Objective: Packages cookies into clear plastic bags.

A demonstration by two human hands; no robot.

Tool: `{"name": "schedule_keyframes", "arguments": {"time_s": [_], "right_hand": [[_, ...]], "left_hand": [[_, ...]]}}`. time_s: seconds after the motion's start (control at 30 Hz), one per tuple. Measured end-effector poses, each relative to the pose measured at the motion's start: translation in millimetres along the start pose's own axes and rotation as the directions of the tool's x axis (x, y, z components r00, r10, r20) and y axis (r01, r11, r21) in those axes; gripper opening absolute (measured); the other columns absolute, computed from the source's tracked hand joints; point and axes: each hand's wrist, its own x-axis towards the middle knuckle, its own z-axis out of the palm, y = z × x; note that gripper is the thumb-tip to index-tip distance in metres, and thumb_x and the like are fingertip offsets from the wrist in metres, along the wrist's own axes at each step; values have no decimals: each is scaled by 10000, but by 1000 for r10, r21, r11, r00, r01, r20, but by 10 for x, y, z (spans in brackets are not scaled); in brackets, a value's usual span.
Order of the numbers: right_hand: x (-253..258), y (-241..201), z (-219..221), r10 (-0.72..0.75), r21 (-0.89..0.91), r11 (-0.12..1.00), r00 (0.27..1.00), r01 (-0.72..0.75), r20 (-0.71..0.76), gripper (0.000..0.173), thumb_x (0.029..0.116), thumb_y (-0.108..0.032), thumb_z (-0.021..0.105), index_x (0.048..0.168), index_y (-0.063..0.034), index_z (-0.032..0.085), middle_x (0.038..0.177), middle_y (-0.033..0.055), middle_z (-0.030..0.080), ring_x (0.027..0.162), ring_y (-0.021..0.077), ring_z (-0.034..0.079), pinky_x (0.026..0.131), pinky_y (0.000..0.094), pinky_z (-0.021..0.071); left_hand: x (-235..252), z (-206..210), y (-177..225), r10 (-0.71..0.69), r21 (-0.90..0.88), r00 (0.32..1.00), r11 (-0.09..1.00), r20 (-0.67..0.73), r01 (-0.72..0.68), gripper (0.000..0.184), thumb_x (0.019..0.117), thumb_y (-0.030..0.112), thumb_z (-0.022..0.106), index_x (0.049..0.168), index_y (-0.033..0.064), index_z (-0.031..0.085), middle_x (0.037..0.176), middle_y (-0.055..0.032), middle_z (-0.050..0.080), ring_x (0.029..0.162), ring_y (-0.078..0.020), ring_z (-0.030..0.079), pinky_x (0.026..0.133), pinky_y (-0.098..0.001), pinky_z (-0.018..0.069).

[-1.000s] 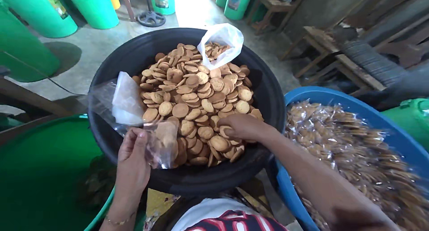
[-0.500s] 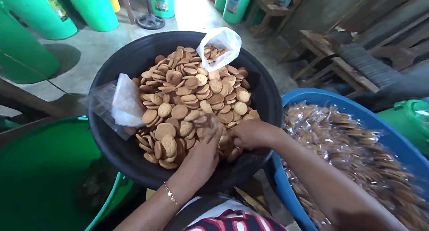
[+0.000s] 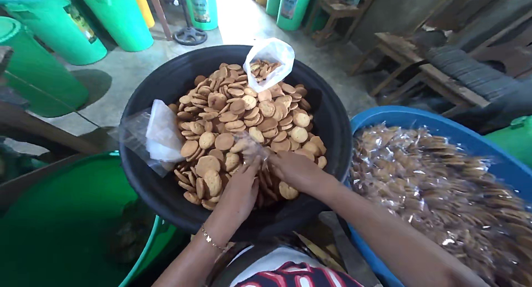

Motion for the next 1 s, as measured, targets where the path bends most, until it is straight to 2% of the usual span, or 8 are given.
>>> {"name": "schedule_keyframes", "arguments": {"time_s": [0.2, 0.33, 0.4, 0.5, 0.6, 0.73, 0.87, 1.0], "right_hand": [[38, -50, 85, -17, 12, 1000, 1000, 17, 0, 632, 1060, -486, 476, 1395, 48, 515, 1400, 282, 524, 1298, 445, 533, 1032, 601, 447], [0, -91, 40, -65, -139, 988, 996, 74, 65, 571, 997, -365, 627, 1347, 80, 549, 1402, 296, 523, 1349, 481, 458, 1068, 645, 369], [34, -69, 12, -93, -165, 981, 994, 102, 62, 478, 1015, -318, 593, 1294, 70, 598, 1375, 288, 556, 1347, 477, 465, 1078, 647, 357], [134, 67, -33, -107, -111, 986, 986, 122, 129, 521, 1021, -352, 595, 1422, -22, 552, 1430, 269, 543, 1364, 465, 473, 1097, 656, 353], [58, 400, -124, -253, 257, 934, 967, 249, -18, 459, 971, -225, 673, 1384, -42, 593, 1326, 242, 624, 1240, 394, 597, 1049, 606, 443], [-207, 780, -17, -148, 842, 267, 883, 469, -445, 646, 840, -215, 718, 1406, -71, 441, 1217, 39, 663, 1048, 128, 682, 909, 346, 587], [-306, 449, 127, 98, 827, -368, 902, 426, -421, 651, 834, -31, 697, 1435, -105, 458, 1209, 99, 662, 1021, 248, 706, 867, 437, 625], [-342, 83, 174, 258, 776, -446, 895, 445, -365, 485, 898, -11, 542, 1366, -53, 424, 1131, 125, 673, 936, 234, 729, 802, 373, 638]], "left_hand": [[10, -3, 22, 13, -70, 999, 997, 33, -11, 598, 1061, 55, 462, 1621, 107, 259, 1594, -164, 400, 1397, -254, 494, 1148, -369, 404], [35, -17, -19, -6, -103, 1000, 995, -9, 5, 604, 1050, 15, 440, 1620, 104, 262, 1609, -147, 385, 1386, -243, 511, 1148, -378, 414], [14, 1, -80, 19, -151, 977, 987, -211, -52, 478, 1059, 64, 446, 1537, 70, 440, 1414, -162, 591, 1138, -226, 662, 990, -371, 524], [-33, -37, -225, 67, -253, 817, 933, -572, -254, 319, 1065, 155, 465, 1228, -22, 674, 1054, -125, 733, 876, -157, 724, 796, -332, 605], [-210, -392, -396, 42, -220, 640, 920, -767, -324, 245, 1028, 148, 547, 1118, -47, 664, 980, -89, 707, 820, -90, 692, 744, -283, 601], [-487, -837, -481, 244, 205, 446, 970, -861, -134, 280, 1007, 101, 502, 1181, -67, 643, 1168, -220, 650, 910, -167, 630, 764, -285, 527], [-253, -649, -199, 450, 463, 704, 866, -550, -192, 255, 977, -17, 535, 1125, 8, 742, 1182, -201, 715, 1109, -417, 680, 950, -595, 529], [142, -357, 73, 312, 304, 896, 928, -317, -216, 233, 977, 182, 639, 1081, 1, 743, 1136, -196, 715, 1106, -391, 671, 960, -569, 514]]}}
